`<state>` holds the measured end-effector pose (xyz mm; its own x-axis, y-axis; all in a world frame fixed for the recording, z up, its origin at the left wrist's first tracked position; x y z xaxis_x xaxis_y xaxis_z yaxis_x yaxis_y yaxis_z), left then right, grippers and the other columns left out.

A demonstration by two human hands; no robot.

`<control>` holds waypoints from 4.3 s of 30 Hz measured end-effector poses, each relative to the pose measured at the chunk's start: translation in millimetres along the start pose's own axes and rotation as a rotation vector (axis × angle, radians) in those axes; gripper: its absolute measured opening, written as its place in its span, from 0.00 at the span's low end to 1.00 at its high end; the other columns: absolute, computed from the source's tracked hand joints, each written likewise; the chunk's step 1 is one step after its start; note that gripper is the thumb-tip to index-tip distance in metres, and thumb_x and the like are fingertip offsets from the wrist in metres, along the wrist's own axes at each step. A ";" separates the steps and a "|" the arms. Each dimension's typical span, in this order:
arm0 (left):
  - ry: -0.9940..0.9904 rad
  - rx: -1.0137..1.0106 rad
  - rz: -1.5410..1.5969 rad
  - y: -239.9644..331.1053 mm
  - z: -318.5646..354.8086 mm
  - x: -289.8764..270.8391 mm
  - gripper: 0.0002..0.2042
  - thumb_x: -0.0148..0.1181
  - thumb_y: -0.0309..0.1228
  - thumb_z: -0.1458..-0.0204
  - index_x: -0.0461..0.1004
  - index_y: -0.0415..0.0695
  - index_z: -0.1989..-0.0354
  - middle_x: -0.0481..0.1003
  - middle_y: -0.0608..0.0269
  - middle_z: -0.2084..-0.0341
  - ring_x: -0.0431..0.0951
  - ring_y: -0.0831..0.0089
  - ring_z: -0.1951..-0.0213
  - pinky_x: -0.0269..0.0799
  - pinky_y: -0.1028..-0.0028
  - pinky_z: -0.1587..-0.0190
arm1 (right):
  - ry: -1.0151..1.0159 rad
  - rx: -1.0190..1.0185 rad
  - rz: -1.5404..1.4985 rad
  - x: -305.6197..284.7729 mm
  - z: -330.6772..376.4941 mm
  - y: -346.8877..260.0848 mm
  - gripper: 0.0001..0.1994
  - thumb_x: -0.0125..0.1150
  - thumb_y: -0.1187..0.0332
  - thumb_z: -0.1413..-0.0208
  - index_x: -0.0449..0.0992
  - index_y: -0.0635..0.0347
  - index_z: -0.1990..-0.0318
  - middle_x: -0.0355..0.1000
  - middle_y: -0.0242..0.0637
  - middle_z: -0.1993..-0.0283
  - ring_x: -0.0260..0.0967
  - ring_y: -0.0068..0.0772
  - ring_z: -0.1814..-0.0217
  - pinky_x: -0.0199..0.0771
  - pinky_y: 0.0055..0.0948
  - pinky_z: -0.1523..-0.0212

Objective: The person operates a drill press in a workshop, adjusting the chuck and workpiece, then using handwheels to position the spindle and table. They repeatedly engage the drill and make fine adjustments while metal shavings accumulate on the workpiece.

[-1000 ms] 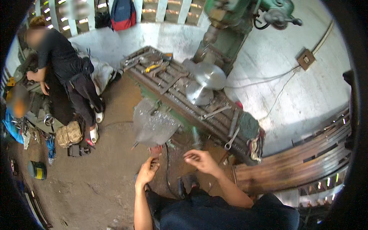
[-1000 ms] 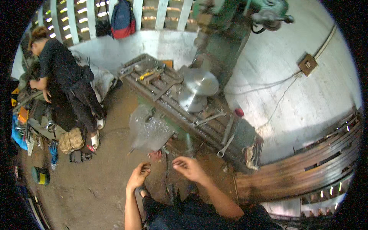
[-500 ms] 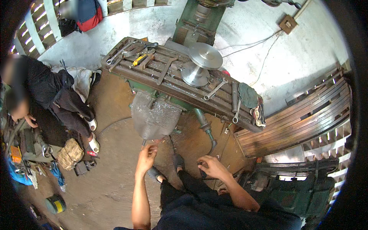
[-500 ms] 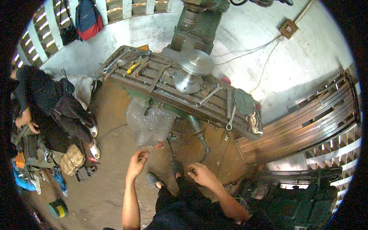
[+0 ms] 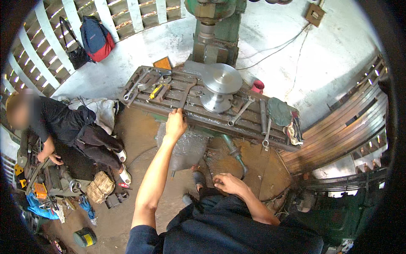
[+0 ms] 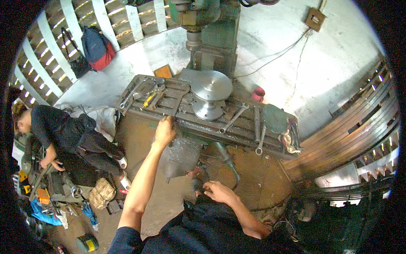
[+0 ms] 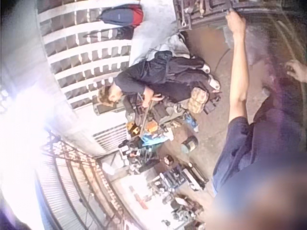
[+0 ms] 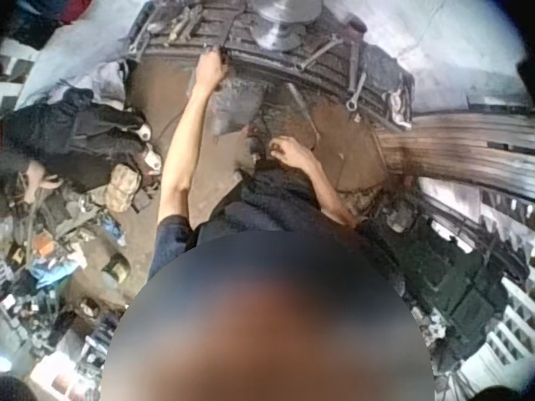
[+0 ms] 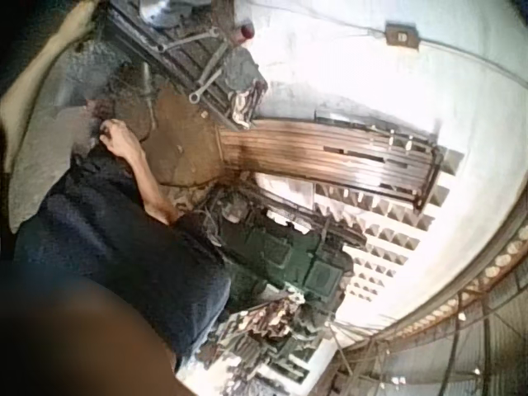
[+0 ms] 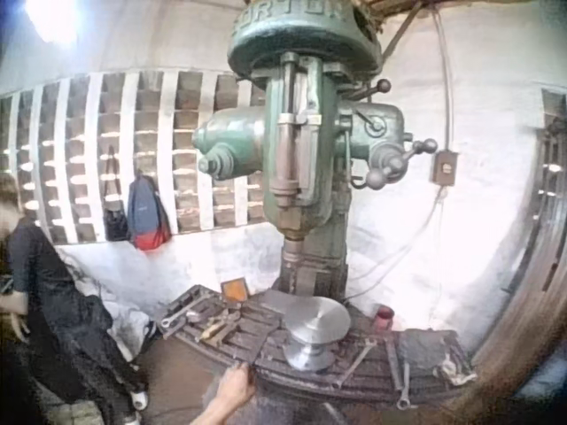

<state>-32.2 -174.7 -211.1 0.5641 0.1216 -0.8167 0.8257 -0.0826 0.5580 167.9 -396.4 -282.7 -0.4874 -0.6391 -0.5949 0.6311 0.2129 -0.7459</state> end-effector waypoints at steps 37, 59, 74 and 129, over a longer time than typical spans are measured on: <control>-0.231 0.359 0.988 41.3 12.1 -82.6 0.15 0.41 0.25 0.40 0.62 0.32 0.47 0.66 0.41 0.58 0.69 0.46 0.56 0.64 0.58 0.52 | 1.021 0.224 -0.221 -185.9 -137.5 -166.8 0.19 0.59 0.63 0.43 0.70 0.66 0.49 0.75 0.40 0.64 0.73 0.29 0.67 0.73 0.31 0.65; -0.142 0.498 0.993 100.4 -216.7 -145.2 0.27 0.59 0.35 0.45 0.61 0.38 0.39 0.67 0.48 0.45 0.67 0.62 0.43 0.63 0.67 0.42 | 0.978 0.247 0.280 -352.5 -131.9 -171.0 0.13 0.56 0.67 0.44 0.73 0.71 0.60 0.73 0.61 0.64 0.70 0.63 0.57 0.68 0.51 0.56; -0.508 0.556 0.837 203.7 -278.8 -114.1 0.21 0.72 0.29 0.60 0.74 0.37 0.57 0.77 0.60 0.60 0.74 0.71 0.58 0.68 0.72 0.52 | 0.920 0.378 0.455 -392.4 -129.7 -172.8 0.14 0.58 0.64 0.48 0.75 0.71 0.66 0.74 0.58 0.69 0.74 0.58 0.62 0.74 0.50 0.64; -0.795 0.059 1.356 90.6 -112.0 -82.9 0.15 0.50 0.38 0.39 0.69 0.37 0.55 0.67 0.69 0.81 0.64 0.80 0.82 0.59 0.78 0.80 | 0.891 0.122 0.061 -278.4 -159.5 -183.4 0.20 0.61 0.57 0.45 0.74 0.67 0.56 0.74 0.55 0.60 0.74 0.54 0.57 0.72 0.43 0.55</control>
<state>-4.2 -81.4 -76.4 0.6958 -0.6018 0.3919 -0.2877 0.2664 0.9199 91.7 -139.7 -28.1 -0.7061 0.1914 -0.6818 0.7060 0.1148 -0.6989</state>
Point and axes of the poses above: each hand's wrist, its own z-axis away from the middle knuckle, its own x-axis out of the palm, y = z × x, the point moved 10 cm from there along -z, towards the middle knuckle
